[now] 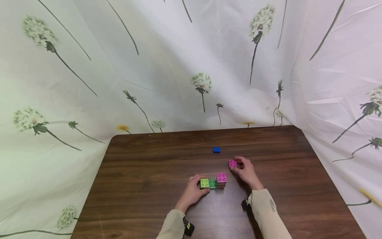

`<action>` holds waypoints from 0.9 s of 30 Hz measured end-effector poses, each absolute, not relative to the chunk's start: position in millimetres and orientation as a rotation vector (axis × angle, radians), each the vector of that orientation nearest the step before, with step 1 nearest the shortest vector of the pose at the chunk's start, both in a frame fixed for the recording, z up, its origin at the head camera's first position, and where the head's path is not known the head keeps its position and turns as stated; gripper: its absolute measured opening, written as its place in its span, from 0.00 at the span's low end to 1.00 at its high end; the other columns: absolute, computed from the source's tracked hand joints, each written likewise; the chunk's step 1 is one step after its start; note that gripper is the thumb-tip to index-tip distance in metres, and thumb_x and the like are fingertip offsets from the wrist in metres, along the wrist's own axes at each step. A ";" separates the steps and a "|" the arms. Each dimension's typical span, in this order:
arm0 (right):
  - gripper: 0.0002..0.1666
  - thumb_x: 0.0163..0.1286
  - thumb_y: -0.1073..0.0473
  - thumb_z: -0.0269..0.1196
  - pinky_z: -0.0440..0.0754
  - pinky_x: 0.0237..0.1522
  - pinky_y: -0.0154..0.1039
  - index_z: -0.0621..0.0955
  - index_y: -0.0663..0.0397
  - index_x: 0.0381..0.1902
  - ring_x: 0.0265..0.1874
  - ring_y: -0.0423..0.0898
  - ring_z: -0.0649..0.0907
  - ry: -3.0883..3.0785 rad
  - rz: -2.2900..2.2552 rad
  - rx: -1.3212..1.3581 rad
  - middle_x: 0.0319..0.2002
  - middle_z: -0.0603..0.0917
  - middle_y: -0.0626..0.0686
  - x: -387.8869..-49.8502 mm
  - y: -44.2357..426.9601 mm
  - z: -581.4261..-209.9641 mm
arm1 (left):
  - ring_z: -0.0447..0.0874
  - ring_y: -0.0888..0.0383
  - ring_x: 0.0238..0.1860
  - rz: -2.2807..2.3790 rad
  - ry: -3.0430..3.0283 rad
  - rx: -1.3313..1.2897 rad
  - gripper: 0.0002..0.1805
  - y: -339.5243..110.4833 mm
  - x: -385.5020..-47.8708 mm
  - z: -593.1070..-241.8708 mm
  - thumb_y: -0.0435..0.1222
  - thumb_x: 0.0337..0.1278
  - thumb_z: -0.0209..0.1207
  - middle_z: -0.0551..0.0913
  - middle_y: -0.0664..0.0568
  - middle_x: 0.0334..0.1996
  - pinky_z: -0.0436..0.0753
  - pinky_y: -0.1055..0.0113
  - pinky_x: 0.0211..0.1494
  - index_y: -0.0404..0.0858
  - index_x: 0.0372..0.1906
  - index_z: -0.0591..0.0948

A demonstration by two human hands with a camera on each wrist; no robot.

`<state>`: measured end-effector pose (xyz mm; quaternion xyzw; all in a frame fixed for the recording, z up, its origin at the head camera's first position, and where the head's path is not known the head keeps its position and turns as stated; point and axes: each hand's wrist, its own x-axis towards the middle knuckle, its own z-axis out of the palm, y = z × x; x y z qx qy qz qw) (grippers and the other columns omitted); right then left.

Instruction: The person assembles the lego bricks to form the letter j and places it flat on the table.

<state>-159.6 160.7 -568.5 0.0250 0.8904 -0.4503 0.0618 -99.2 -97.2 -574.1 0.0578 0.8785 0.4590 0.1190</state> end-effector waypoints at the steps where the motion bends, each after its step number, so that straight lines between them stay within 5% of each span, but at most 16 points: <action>1: 0.28 0.62 0.60 0.66 0.72 0.54 0.55 0.74 0.58 0.60 0.51 0.58 0.74 2.708 -1.348 0.072 0.54 0.76 0.63 -159.4 159.7 -568.4 | 0.70 0.49 0.59 1.342 2.567 0.168 0.23 -97.1 -99.1 -574.1 0.39 0.50 0.69 0.79 0.50 0.55 0.70 0.45 0.62 0.44 0.54 0.79; 14: 0.24 0.63 0.57 0.67 0.68 0.46 0.50 0.77 0.52 0.57 0.50 0.56 0.67 2.748 -1.225 0.106 0.51 0.72 0.60 -155.5 152.6 -568.1 | 0.70 0.49 0.59 1.343 2.568 0.173 0.23 -98.0 -99.5 -573.7 0.39 0.50 0.69 0.79 0.50 0.55 0.70 0.44 0.62 0.44 0.54 0.79; 27: 0.23 0.62 0.58 0.68 0.68 0.49 0.51 0.78 0.56 0.54 0.51 0.57 0.67 2.727 -1.251 0.106 0.51 0.72 0.61 -154.2 155.6 -570.5 | 0.71 0.49 0.59 1.333 2.581 0.156 0.23 -96.6 -97.0 -571.8 0.39 0.50 0.69 0.80 0.51 0.54 0.70 0.45 0.62 0.44 0.53 0.79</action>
